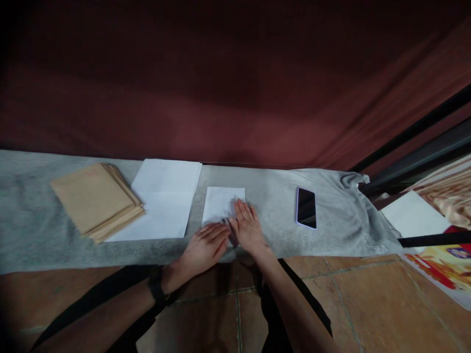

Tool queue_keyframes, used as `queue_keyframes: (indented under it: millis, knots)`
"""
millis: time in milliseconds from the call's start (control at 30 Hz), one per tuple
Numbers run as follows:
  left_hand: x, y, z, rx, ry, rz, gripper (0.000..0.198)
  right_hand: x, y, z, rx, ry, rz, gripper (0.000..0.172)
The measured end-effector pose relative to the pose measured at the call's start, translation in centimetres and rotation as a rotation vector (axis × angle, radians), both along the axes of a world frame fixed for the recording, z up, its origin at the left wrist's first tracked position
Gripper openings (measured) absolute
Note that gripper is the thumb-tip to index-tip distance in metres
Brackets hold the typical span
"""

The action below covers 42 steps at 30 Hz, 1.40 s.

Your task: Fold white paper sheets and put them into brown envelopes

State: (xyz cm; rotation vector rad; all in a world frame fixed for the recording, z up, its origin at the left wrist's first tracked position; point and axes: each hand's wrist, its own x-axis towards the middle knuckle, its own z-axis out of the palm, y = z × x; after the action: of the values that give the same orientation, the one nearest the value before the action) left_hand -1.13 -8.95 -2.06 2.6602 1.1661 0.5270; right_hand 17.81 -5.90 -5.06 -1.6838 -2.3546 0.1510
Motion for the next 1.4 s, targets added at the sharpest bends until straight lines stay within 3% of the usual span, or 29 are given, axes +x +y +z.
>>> queue_keyframes:
  millis: [100, 333, 800, 1067, 1233, 1400]
  knots:
    - [-0.4, 1.2, -0.8, 0.052, 0.027, 0.162, 0.051, -0.4, -2.0, -0.4, 0.022, -0.021, 0.073, 0.059]
    - [-0.5, 1.6, -3.3, 0.023, 0.139, 0.201, 0.076, 0.5, -3.7, -1.5, 0.063, -0.038, 0.108, 0.063]
    - [-1.1, 0.9, -2.7, 0.015, 0.186, 0.24, 0.074, 3.9, -3.6, -1.9, 0.057, -0.047, 0.057, 0.065]
    - [-1.8, 1.1, -2.8, 0.051, 0.167, 0.302, 0.07, 4.1, -3.3, -0.7, -0.018, 0.021, 0.03, 0.061]
    - [-0.2, 2.1, -2.5, 0.064, 0.093, 0.177, 0.057, 2.3, -3.2, -0.5, 0.003, 0.046, 0.14, 0.061]
    - [1.3, 2.7, -3.1, 0.03, 0.084, 0.114, 0.064, 1.0, -3.6, -1.1, 0.034, 0.017, 0.185, 0.058]
